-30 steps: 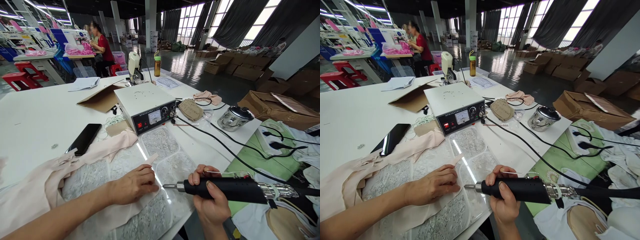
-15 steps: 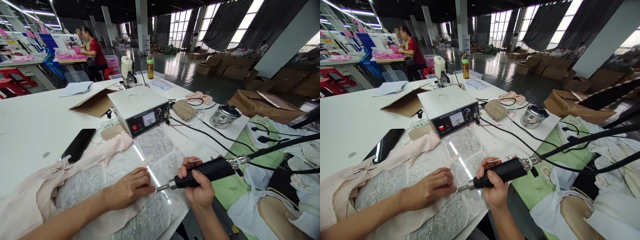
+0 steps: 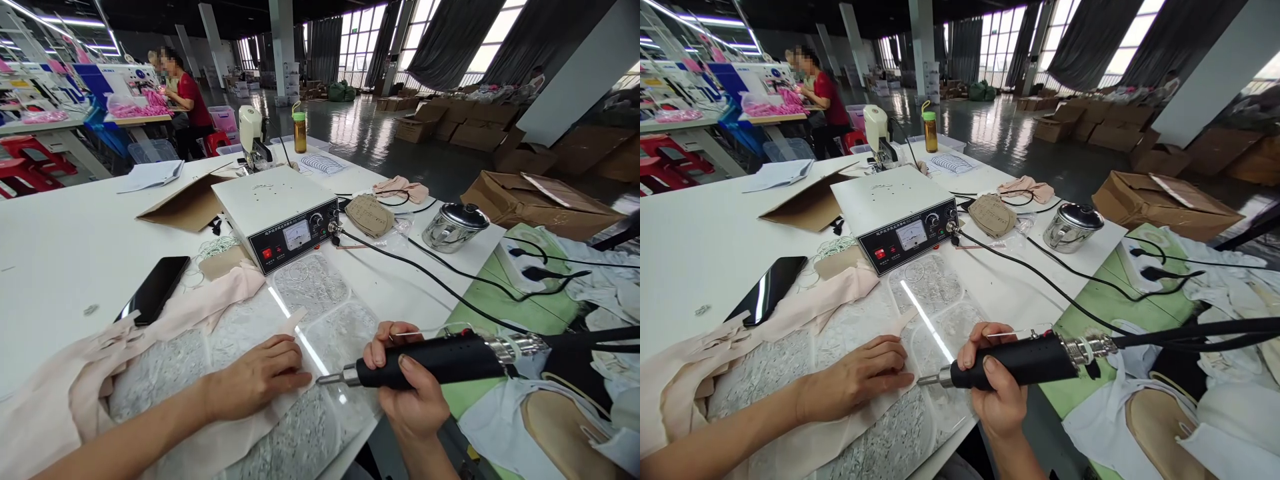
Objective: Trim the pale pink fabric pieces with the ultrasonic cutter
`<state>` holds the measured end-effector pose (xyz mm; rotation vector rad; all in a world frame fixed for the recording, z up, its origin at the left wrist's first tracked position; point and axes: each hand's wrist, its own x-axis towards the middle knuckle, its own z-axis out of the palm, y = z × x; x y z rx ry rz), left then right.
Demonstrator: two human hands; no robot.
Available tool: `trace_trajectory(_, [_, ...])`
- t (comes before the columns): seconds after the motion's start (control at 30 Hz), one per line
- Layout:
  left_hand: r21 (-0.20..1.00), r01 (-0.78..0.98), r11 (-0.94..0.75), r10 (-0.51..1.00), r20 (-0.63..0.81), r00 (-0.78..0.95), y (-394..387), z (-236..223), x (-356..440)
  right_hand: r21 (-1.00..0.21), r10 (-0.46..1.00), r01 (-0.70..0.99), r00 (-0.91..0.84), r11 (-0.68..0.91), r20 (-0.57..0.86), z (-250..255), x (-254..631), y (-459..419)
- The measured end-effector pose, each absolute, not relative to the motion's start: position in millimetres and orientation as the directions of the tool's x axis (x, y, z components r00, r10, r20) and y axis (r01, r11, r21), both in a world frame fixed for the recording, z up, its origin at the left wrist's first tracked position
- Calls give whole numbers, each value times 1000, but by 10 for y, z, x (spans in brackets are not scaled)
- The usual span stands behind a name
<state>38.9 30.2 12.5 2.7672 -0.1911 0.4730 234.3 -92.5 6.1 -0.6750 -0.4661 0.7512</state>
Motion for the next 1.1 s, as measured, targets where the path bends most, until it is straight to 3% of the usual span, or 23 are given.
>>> trace_trajectory(0.27, [287,-174,-942,-78,318,945,302,145,363,-728,798,-484,586,486,143,75,2326,-946])
trace_trajectory(1.1, [238,-205,-949,-128,304,944,308,170,431,-766,746,-385,641,515,179,117,2336,-990])
